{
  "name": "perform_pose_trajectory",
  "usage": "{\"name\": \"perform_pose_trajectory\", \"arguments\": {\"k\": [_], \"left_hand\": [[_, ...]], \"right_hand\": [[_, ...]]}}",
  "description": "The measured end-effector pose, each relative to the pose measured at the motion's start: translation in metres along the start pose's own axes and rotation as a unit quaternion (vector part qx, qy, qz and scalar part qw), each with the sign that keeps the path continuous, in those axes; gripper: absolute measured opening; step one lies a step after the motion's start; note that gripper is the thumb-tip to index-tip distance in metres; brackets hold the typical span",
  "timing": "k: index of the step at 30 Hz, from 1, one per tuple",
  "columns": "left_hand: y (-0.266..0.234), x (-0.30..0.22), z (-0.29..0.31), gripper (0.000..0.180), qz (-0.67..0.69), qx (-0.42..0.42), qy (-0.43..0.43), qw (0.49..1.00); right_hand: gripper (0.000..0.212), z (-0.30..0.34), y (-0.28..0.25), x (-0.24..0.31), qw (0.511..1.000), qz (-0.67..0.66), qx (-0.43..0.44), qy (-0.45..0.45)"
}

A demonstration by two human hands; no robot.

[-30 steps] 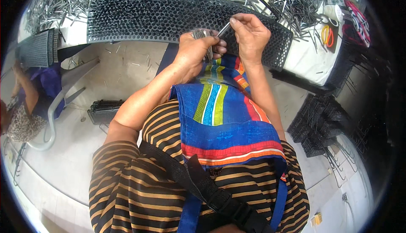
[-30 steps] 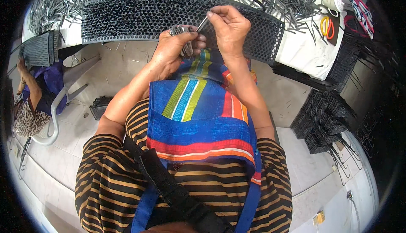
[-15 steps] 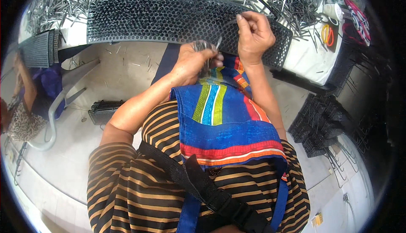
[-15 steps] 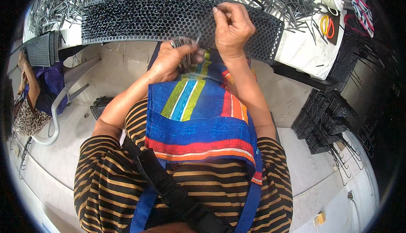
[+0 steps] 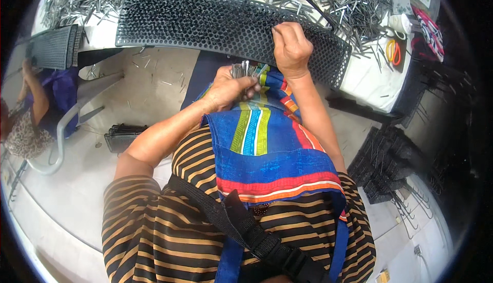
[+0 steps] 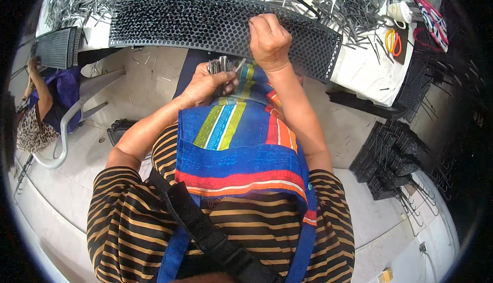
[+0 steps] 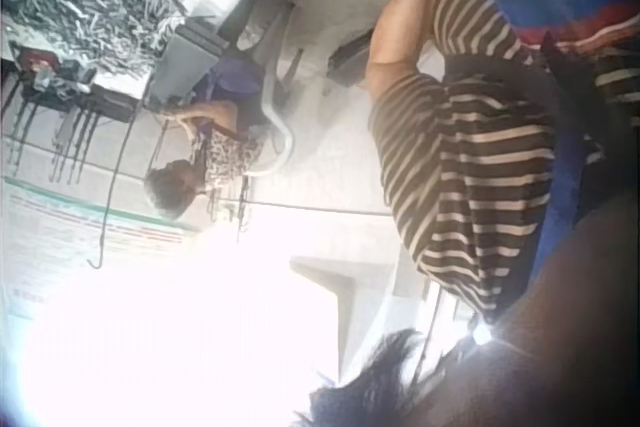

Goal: The person sorts small metal parts by hand, inserting them into a mesh grid from a plastic tray.

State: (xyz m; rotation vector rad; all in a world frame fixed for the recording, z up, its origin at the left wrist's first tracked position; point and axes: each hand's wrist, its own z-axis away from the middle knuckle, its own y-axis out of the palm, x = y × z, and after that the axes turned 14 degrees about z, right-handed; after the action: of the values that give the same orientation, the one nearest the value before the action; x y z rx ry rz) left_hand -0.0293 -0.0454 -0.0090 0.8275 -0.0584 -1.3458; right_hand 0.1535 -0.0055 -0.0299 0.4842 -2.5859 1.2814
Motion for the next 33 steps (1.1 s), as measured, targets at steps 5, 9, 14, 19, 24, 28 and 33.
{"name": "perform_pose_trajectory", "arguments": {"k": [5,9,14,19,24,28,33], "left_hand": [[-0.003,0.009,0.004,0.006,-0.003,0.017,0.018,1.0],[0.004,0.012,0.014,0.006,0.041,0.0,0.016,0.999],[0.014,0.015,0.023,0.012,0.054,-0.039,0.039,0.997],[0.021,0.021,0.036,0.016,0.016,-0.03,0.048,0.998],[0.023,0.029,0.037,0.017,-0.016,0.002,0.052,0.998],[0.018,0.036,0.034,0.019,-0.011,-0.03,0.061,0.998],[0.021,0.041,0.035,0.015,-0.05,0.007,0.053,0.997]], "right_hand": [[0.012,0.006,-0.008,-0.002,0.998,0.013,0.055,-0.008],[0.014,0.015,-0.026,0.004,0.987,-0.107,0.058,0.106],[0.016,0.041,-0.051,0.013,0.801,-0.451,0.237,0.314],[0.013,0.069,-0.066,0.03,0.741,-0.528,0.209,0.357],[0.013,0.082,-0.065,0.033,0.722,-0.551,0.216,0.358],[0.013,0.083,-0.069,0.037,0.727,-0.553,0.191,0.359],[0.016,0.083,-0.089,0.029,0.745,-0.522,0.098,0.403]]}}
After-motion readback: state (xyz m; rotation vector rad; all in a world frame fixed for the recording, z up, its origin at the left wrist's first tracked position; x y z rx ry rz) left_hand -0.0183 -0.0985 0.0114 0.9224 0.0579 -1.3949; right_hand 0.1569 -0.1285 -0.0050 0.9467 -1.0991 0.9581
